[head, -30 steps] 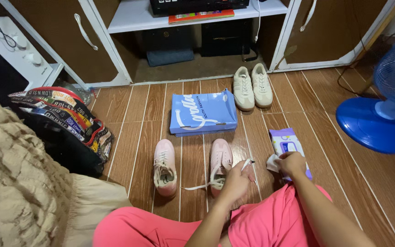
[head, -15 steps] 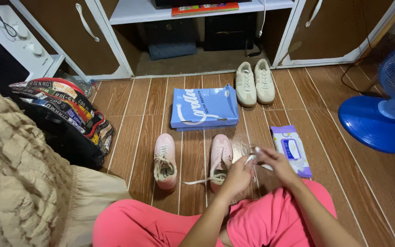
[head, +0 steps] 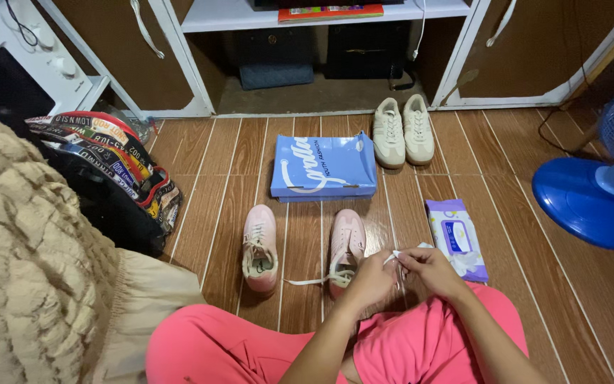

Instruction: The person sits on the floor and cleans a pink sneaker using a wipe. They wipe the upper, sides, and sole, then remove the laces and clean them with the wipe before placing the laces back into the shoe.

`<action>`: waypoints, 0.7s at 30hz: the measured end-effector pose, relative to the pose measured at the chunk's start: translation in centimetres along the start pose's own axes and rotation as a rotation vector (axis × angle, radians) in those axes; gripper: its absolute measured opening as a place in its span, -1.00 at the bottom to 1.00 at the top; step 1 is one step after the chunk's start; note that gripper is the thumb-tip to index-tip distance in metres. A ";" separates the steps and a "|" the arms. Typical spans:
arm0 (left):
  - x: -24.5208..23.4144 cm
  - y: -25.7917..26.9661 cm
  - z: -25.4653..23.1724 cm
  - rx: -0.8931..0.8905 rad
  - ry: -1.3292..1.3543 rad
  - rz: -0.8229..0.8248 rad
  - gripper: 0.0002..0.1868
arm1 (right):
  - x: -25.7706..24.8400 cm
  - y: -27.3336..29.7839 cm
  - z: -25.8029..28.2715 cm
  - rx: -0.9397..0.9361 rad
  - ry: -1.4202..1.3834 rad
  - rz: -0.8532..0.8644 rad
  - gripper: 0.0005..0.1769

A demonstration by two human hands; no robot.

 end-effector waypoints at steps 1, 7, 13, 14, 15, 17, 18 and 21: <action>-0.1 0.1 -0.2 0.005 -0.020 0.008 -0.73 | -0.2 -0.1 -0.1 -0.017 0.040 -0.022 -0.72; -1.5 0.3 -2.0 0.039 -0.072 -0.020 -0.72 | -0.9 -0.3 -0.4 -0.017 0.077 -0.167 -0.72; -4.7 0.3 -2.3 0.056 -0.158 -0.028 -0.71 | -1.1 -0.1 0.2 -0.008 0.078 -0.312 -0.69; -5.1 0.2 -2.4 0.064 -0.176 -0.016 -0.70 | -1.3 -0.1 0.4 -0.040 0.091 -0.344 -0.69; -5.7 0.1 -2.4 0.071 -0.196 -0.006 -0.68 | -1.3 0.0 0.4 -0.027 0.076 -0.368 -0.69; -7.0 0.2 -2.6 0.060 -0.220 0.004 -0.65 | -1.6 0.2 0.5 -0.003 0.048 -0.416 -0.69; -7.7 0.4 -2.8 0.043 -0.224 0.003 -0.64 | -1.7 0.2 0.6 -0.036 0.073 -0.448 -0.68; -9.4 1.0 -3.7 -0.030 -0.340 -0.028 -0.65 | -2.0 0.2 0.6 -0.049 0.081 -0.533 -0.66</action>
Point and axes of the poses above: each hand's wrist, its own y-axis away from the middle knuckle, its own x-axis out of the palm, z = x × y, the point moved 1 cm from there along -y, towards the middle knuckle, and after that the axes turned 10 degrees about y, right-handed, at the moved point
